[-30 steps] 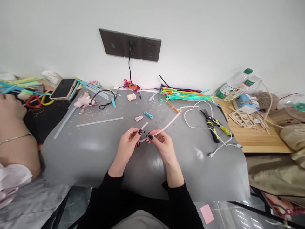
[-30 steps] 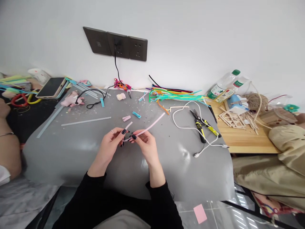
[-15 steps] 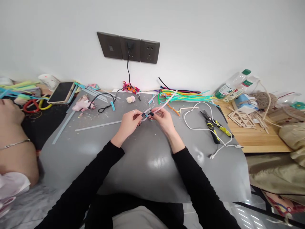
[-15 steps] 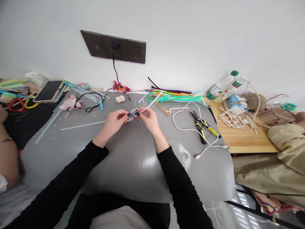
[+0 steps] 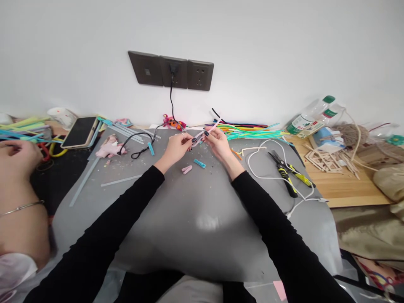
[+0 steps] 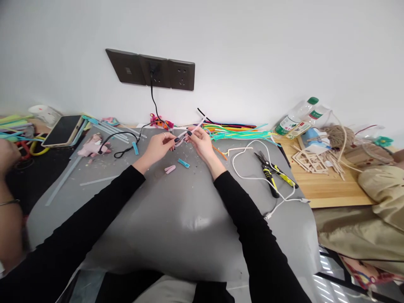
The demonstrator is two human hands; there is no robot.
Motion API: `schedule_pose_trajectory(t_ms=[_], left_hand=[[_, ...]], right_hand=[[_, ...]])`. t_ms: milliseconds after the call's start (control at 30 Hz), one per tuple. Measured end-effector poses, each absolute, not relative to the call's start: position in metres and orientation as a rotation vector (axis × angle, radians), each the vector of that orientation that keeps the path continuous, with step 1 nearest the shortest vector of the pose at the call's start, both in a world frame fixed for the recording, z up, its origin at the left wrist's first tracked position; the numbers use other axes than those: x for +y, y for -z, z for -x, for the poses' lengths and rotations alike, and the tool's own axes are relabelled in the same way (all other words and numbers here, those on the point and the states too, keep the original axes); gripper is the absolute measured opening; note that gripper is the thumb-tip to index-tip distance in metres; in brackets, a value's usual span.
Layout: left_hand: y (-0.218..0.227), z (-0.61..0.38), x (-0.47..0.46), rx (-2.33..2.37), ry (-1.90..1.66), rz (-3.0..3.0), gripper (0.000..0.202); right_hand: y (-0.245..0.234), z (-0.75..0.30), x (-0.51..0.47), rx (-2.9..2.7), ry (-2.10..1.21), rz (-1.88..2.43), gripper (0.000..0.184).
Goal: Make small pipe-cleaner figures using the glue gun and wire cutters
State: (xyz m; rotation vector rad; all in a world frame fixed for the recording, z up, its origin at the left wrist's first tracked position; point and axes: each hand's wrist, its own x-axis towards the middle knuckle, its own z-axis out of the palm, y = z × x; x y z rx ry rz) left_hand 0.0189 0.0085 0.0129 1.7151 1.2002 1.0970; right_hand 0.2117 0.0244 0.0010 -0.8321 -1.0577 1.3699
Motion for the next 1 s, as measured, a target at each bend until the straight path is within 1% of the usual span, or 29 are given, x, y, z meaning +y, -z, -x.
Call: schedule_pose_trajectory(t_ms=[133,233,333,500,633,767,900,1000], left_hand=[[-0.005,-0.016,0.008,1.202,-1.094,-1.694,0.014],[0.002,-0.010,0.007,1.223,-1.175,-1.591,0.013],[0.007,-0.007,0.007,1.211,-1.227,-1.493,0.017],[0.010,-0.012,0.006,1.205,-1.183,-1.481,0.019],[0.014,-0.016,0.004,1.223,-1.126,-1.530,0.015],[0.020,-0.013,0.006,1.239,-1.156,-1.538,0.018],[0.024,-0.008,0.011,1.227,-1.293,-1.485,0.027],[0.025,-0.006,0.014,1.194,-1.385,-1.390,0.030]], right_hand=[[0.008,-0.215,0.024,-1.059,-1.357,0.835,0.043],[0.012,-0.210,0.022,-1.116,-1.394,0.845,0.047],[0.016,-0.203,0.018,-1.219,-1.411,0.883,0.047],[0.021,-0.201,0.016,-1.224,-1.397,0.959,0.053],[0.018,-0.209,0.018,-1.130,-1.309,0.957,0.058],[0.013,-0.215,0.018,-1.100,-1.212,0.934,0.055],[0.013,-0.213,0.016,-1.349,-1.274,0.959,0.051],[0.014,-0.207,0.012,-1.598,-1.310,0.959,0.054]])
